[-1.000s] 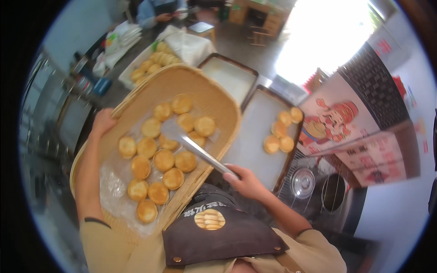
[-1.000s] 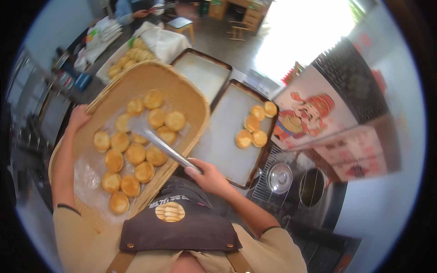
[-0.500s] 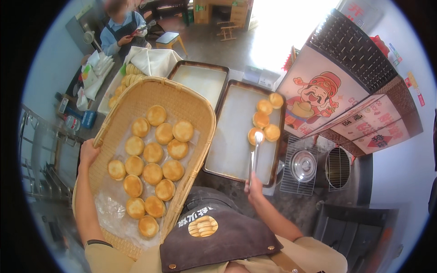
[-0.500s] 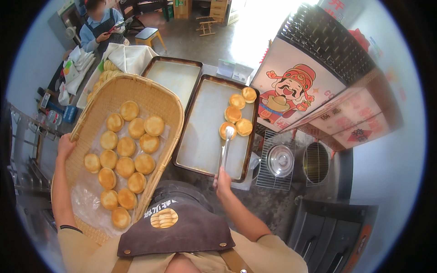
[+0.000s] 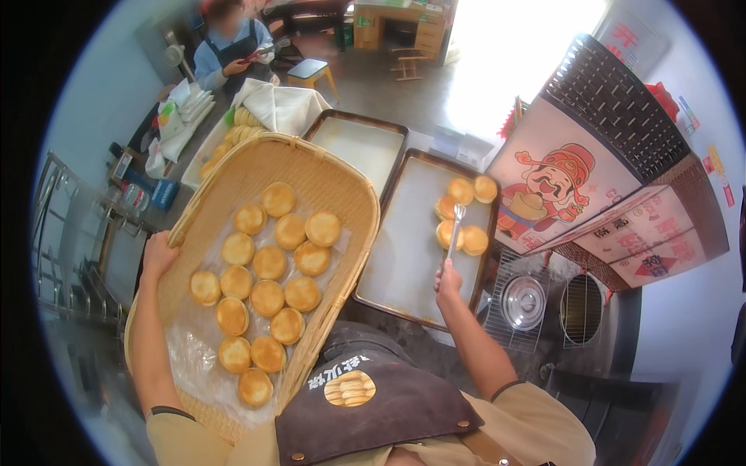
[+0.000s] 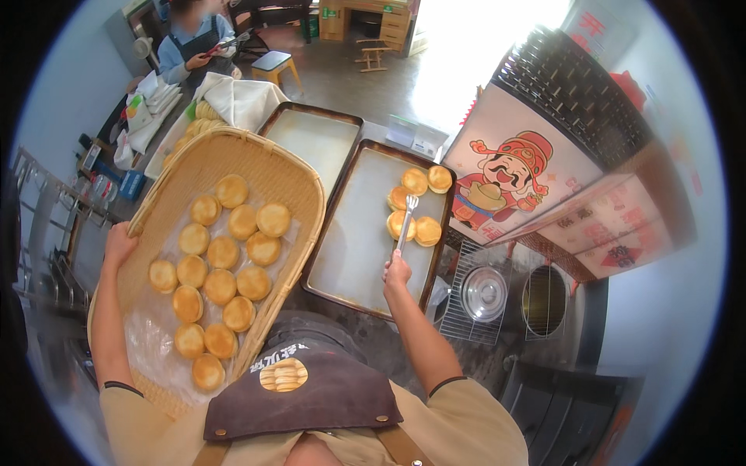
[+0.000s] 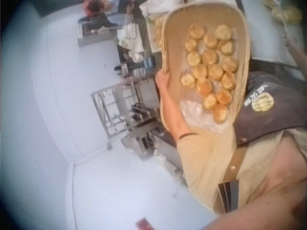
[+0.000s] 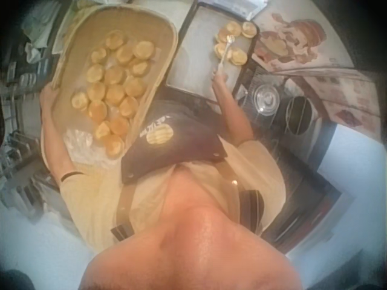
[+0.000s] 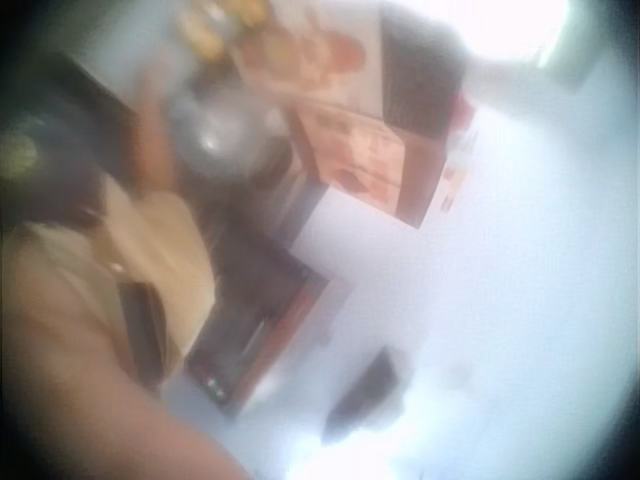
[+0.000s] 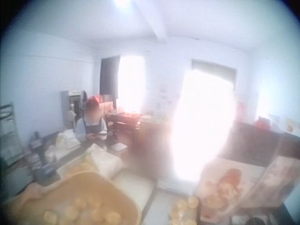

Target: The person transfers round baked pastries from metal baking trays into a woven basket using tongs. The person then places empty baking trays onto a rolling rack. The person also handles a plastic container with a white powder.

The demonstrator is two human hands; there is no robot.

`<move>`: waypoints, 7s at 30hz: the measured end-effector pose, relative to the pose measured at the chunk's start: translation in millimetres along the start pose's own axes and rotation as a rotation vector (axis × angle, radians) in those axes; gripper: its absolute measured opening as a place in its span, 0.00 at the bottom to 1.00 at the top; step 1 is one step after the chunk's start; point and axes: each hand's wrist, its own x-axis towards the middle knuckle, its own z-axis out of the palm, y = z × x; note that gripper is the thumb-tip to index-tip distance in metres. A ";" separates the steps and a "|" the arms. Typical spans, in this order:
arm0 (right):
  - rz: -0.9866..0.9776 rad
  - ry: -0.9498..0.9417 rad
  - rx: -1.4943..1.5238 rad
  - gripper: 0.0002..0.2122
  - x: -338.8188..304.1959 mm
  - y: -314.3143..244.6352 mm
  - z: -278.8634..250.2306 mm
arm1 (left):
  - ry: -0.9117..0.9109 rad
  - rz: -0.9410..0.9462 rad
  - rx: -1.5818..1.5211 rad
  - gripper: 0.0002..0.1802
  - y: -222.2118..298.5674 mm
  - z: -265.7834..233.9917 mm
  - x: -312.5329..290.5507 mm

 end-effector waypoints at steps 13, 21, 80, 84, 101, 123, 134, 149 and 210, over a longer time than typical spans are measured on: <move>-0.423 -0.409 -0.302 0.15 -150.7 -77.8 -43.4 | -0.048 0.035 0.111 0.17 -21.5 12.7 20.5; -0.134 -0.906 -0.819 0.16 -292.4 -85.6 58.6 | -0.136 0.056 -0.006 0.23 -5.1 12.2 38.3; -0.071 0.091 -0.235 0.21 87.4 -89.2 -31.1 | -0.033 0.193 -0.108 0.18 32.3 17.3 29.7; -0.018 0.094 -0.191 0.21 108.1 -106.2 -17.5 | -0.061 0.119 -0.076 0.17 28.6 13.2 22.2; 0.074 0.016 0.038 0.25 142.9 -104.7 19.5 | -0.033 0.100 -0.078 0.18 31.5 9.5 16.1; -0.179 -0.092 0.013 0.14 67.0 -92.1 -56.4 | -0.094 0.059 -0.016 0.20 15.6 20.1 26.0; -0.226 -0.559 -0.212 0.17 -130.2 -125.7 -31.6 | -0.161 0.084 -0.086 0.24 3.1 31.5 43.9; 0.444 -1.238 -0.883 0.17 -373.4 83.3 163.3 | -0.208 0.080 -0.156 0.28 3.9 22.8 32.0; -0.049 -1.758 -1.476 0.22 -353.9 4.4 126.9 | -0.228 0.062 -0.052 0.31 4.7 33.1 2.2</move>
